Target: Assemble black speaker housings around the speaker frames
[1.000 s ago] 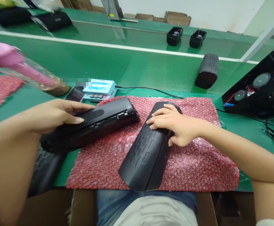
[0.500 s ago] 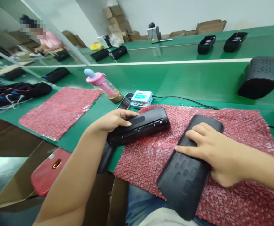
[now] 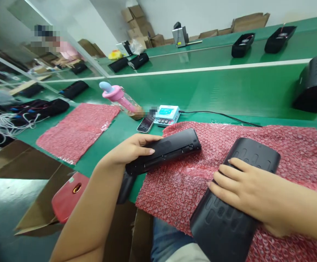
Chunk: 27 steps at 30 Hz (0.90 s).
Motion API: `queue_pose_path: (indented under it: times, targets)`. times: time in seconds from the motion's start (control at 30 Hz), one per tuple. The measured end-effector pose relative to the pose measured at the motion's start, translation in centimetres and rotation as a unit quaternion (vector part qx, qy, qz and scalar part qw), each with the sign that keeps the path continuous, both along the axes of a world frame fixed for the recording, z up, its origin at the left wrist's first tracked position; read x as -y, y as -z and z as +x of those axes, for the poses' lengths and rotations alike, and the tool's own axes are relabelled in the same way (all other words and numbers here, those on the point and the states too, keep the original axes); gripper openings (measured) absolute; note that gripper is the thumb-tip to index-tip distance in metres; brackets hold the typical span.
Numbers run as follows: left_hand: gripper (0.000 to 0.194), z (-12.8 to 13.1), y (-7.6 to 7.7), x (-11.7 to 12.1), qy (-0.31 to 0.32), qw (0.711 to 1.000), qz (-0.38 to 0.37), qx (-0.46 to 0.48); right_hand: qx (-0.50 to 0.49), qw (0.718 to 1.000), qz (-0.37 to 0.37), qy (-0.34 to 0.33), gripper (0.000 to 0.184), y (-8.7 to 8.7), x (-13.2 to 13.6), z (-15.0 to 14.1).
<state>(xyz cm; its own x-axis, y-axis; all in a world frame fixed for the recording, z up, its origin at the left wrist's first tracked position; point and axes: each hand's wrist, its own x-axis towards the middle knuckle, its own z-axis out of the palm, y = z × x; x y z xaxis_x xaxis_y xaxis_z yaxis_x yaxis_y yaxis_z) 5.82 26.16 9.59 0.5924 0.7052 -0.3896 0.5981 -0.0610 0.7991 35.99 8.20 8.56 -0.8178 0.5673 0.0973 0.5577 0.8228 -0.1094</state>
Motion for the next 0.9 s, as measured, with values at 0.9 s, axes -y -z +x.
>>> queue_pose_path:
  times: [0.9]
  targets:
    - [0.045,0.3,-0.8,0.8,0.047,0.983,0.172,-0.047,0.193,0.978,-0.043,-0.067,0.07,-1.4,-1.4,0.8]
